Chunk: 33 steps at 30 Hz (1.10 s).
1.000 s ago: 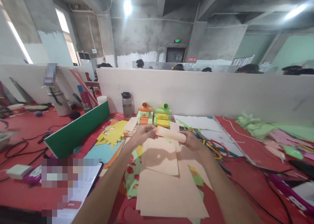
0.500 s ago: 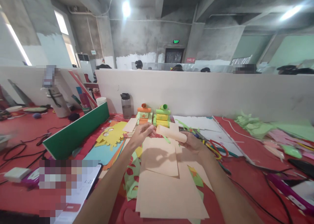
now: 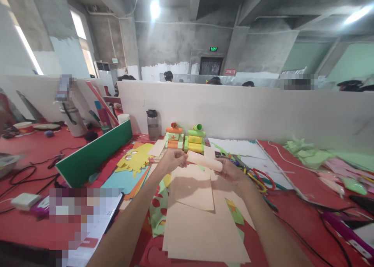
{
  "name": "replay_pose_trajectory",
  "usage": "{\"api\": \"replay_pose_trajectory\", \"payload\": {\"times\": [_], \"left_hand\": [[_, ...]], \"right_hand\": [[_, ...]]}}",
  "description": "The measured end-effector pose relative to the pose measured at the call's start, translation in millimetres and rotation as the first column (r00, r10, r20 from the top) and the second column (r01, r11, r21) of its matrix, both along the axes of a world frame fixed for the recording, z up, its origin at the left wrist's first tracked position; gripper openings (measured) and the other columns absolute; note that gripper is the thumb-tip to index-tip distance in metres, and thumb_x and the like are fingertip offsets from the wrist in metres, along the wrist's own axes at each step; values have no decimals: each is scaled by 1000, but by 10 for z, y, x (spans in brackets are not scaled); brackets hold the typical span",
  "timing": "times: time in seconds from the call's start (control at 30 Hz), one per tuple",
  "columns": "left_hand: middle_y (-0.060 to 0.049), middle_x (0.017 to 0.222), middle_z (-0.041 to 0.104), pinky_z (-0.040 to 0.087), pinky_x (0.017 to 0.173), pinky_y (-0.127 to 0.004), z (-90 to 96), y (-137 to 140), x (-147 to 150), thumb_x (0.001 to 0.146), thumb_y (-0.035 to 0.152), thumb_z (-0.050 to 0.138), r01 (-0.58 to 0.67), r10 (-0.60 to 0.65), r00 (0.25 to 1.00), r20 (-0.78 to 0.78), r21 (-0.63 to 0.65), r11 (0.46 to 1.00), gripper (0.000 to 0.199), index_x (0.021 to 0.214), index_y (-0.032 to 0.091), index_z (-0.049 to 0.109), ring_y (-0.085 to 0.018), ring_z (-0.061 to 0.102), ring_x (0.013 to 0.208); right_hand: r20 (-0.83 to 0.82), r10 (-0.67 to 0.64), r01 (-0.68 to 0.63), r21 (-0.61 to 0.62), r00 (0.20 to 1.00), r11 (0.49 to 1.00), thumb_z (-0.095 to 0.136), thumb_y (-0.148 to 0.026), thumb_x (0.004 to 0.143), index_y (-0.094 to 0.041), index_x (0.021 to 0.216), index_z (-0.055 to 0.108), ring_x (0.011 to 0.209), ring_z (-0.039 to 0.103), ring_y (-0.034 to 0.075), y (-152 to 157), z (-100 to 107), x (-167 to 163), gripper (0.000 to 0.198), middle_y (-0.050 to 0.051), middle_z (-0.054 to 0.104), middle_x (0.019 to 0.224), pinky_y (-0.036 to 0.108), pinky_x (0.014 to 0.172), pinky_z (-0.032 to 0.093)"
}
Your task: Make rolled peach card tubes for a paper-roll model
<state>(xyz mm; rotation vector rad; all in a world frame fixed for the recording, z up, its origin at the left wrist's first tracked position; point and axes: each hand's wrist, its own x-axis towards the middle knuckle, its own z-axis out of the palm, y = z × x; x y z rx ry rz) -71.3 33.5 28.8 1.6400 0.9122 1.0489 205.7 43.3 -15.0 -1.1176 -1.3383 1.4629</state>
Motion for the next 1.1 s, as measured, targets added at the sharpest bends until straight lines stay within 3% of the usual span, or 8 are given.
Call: {"api": "replay_pose_trajectory", "payload": {"times": [0.33,0.53,0.83,1.1], "left_hand": [[-7,65,72,55,56,-23,3,-26,10,81,45,67,-40,44,996,-78,55,998,35,70,13,63,-13,67,57],[-6,67,74,57,58,-25,-52,9,10,81,42,67,-20,20,998,-58,-2,1000,31,71,14,64,-14,68,58],[-6,65,73,58,58,-26,-33,-1,9,82,46,65,-20,18,998,-60,-18,1000,35,67,14,64,-13,67,56],[-9,69,73,58,62,-28,-73,25,-22,89,45,54,39,-35,997,-64,60,997,37,72,14,63,-16,69,62]], "right_hand": [[-11,-33,33,-11,999,999,77,-25,56,-18,78,72,62,56,11,11,-12,-3,24,1,66,73,21,58,48],[59,-35,34,11,998,999,77,-30,54,-18,75,69,59,53,12,28,-37,16,25,-1,63,67,23,56,46],[65,-47,47,10,997,999,78,-32,53,-19,75,69,65,58,15,-1,-9,-10,27,2,67,75,25,59,48],[41,-42,42,-2,998,999,78,-29,56,-18,79,70,64,58,14,23,-46,20,26,3,68,77,24,58,49]]}}
